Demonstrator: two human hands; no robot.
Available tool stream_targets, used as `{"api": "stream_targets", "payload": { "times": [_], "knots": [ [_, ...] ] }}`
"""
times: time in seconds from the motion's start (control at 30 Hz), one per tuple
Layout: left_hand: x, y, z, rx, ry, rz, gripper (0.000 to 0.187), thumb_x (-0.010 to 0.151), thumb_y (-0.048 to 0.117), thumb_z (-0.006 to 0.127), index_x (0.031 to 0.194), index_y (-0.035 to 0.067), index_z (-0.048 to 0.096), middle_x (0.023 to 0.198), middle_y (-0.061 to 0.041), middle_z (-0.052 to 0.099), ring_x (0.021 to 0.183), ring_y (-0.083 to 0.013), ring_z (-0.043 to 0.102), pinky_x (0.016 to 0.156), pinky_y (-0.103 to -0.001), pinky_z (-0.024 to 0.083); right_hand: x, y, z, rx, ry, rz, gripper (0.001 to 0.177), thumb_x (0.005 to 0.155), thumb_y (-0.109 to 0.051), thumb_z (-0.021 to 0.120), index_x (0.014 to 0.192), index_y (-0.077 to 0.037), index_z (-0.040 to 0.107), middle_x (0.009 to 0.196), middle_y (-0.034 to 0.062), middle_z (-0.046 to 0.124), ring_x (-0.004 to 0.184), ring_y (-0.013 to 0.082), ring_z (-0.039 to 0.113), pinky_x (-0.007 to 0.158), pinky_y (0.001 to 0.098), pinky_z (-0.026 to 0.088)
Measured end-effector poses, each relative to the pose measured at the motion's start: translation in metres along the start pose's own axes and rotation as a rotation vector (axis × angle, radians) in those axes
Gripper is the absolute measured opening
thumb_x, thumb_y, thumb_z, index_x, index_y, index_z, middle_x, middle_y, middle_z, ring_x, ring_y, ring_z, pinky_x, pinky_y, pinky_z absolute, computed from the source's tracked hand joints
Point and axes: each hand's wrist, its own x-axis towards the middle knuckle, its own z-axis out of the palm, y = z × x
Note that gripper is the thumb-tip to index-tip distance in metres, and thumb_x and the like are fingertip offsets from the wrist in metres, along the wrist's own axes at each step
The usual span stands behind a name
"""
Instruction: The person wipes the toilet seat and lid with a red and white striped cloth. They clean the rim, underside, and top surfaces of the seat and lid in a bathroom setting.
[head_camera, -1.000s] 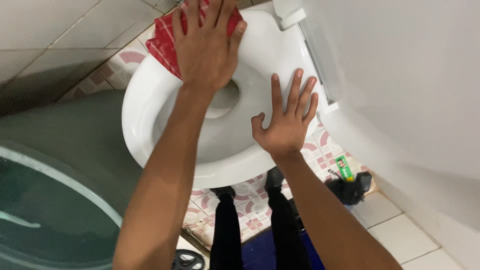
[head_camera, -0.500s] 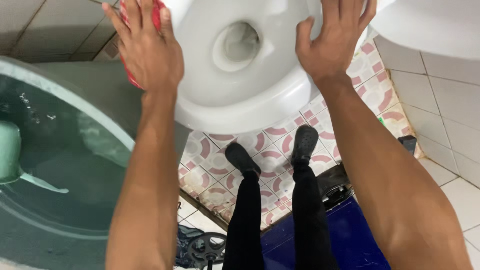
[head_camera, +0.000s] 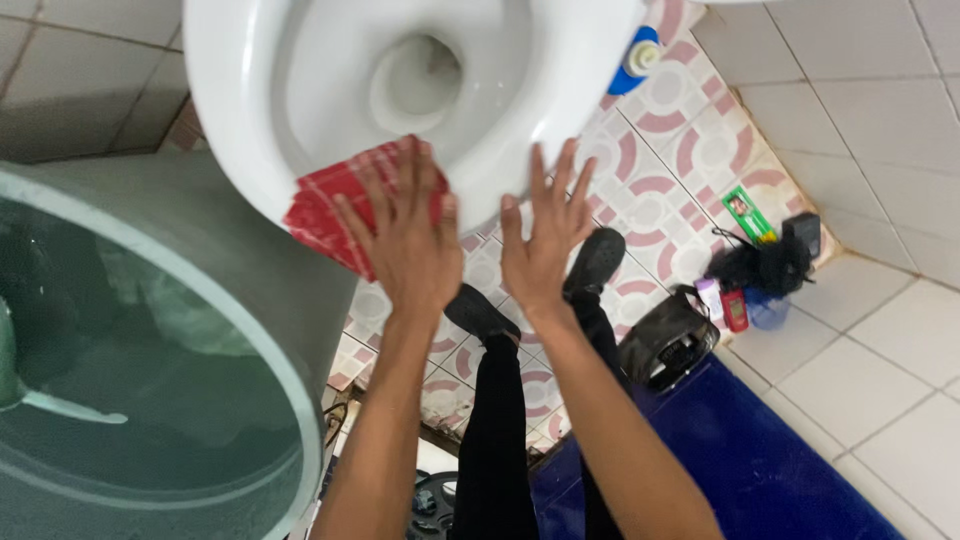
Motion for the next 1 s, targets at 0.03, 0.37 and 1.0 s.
{"api": "stream_targets", "payload": {
  "times": [0.03,0.37,1.0],
  "knots": [
    [-0.003,0.010,0.008,-0.035,-0.005,0.036,0.062,0.110,0.051,0.029,0.164,0.021,0.034,0.172,0.003,0.025,0.161,-0.0345,0.008,0.125,-0.063,-0.007,-0.005,-0.003,-0.003,0.018,-0.029,0.026,0.050,0.111,-0.028,0.049,0.158,-0.011,0.048,0.173,0.0208,0.023,0.162,0.0448,0.012,0.126,0.0643,0.009],
    [0.005,0.049,0.001,-0.392,-0.065,0.226,0.070,0.108,0.057,0.027,0.167,0.017,0.028,0.174,-0.006,0.026,0.165,-0.0365,0.008,0.129,-0.061,-0.002,0.006,-0.023,-0.030,0.168,0.063,-0.029,0.047,0.113,-0.022,0.045,0.157,-0.008,0.047,0.171,0.0191,0.034,0.162,0.0393,0.028,0.132,0.0532,0.021],
    [0.079,-0.091,-0.018,0.310,0.261,-0.099,0.091,0.099,0.021,0.060,0.171,0.016,0.005,0.172,-0.012,-0.010,0.158,-0.0431,-0.011,0.128,-0.072,0.008,0.000,-0.030,0.016,-0.268,-0.227,-0.168,0.061,0.109,-0.040,0.051,0.165,-0.023,0.033,0.174,0.0142,0.014,0.162,0.0390,0.005,0.127,0.0665,0.000]
  ]
}}
